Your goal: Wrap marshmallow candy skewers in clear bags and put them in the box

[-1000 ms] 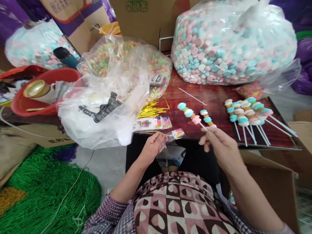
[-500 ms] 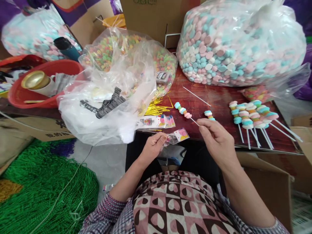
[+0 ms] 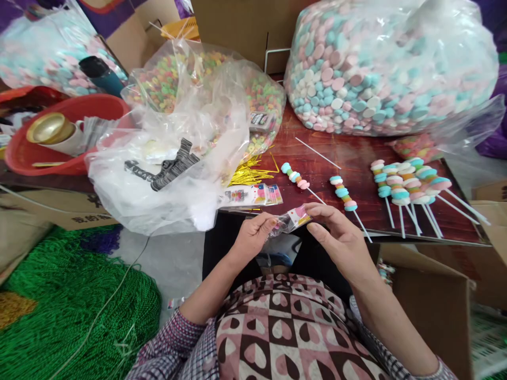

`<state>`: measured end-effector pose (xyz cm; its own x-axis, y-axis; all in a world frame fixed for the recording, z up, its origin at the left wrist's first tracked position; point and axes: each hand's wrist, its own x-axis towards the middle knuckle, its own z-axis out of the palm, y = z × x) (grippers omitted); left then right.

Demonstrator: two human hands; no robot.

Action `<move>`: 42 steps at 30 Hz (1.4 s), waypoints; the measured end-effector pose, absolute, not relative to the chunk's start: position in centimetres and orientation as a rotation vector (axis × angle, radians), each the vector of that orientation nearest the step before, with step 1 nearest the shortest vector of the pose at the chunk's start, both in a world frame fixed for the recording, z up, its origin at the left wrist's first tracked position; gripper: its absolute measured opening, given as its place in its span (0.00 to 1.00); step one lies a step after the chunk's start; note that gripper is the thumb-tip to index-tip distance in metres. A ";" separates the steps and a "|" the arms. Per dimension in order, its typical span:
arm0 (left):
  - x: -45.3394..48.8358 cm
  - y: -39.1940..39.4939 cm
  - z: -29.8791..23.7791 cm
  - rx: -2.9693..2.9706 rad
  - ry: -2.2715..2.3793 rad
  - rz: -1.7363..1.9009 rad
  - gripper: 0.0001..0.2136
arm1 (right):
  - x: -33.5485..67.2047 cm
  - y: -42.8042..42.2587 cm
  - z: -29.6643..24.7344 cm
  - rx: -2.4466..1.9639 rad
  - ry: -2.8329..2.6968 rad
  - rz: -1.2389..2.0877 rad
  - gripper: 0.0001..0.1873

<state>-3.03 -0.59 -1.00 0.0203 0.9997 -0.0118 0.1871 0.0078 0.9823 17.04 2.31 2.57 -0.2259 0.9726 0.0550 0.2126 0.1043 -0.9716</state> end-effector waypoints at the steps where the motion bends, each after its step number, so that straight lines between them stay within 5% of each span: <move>1: -3.0 -0.6 -1.0 1.353 1.333 1.093 0.20 | 17.1 2.3 2.5 -1.204 -1.560 1.201 0.11; 17: -3.2 -0.6 -0.7 1.409 1.273 0.930 0.16 | 17.2 3.0 2.4 -0.900 -2.095 1.066 0.06; 24: -3.1 -0.8 -0.3 1.315 1.199 0.982 0.15 | 16.1 2.3 2.3 -0.896 -2.143 0.752 0.20; 32: -4.1 -0.5 -1.3 0.873 1.085 1.324 0.14 | 16.5 3.9 3.7 -1.229 -1.977 0.706 0.16; 42: -4.9 -0.7 -1.3 0.515 0.946 1.411 0.15 | 16.4 8.2 1.2 -1.853 -2.373 0.044 0.14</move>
<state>-4.89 -0.66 -1.25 -0.1016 0.9644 -0.2442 -0.5924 0.1385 0.7936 16.44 8.21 1.23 -0.2375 0.9677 0.0847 0.9639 0.2456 -0.1028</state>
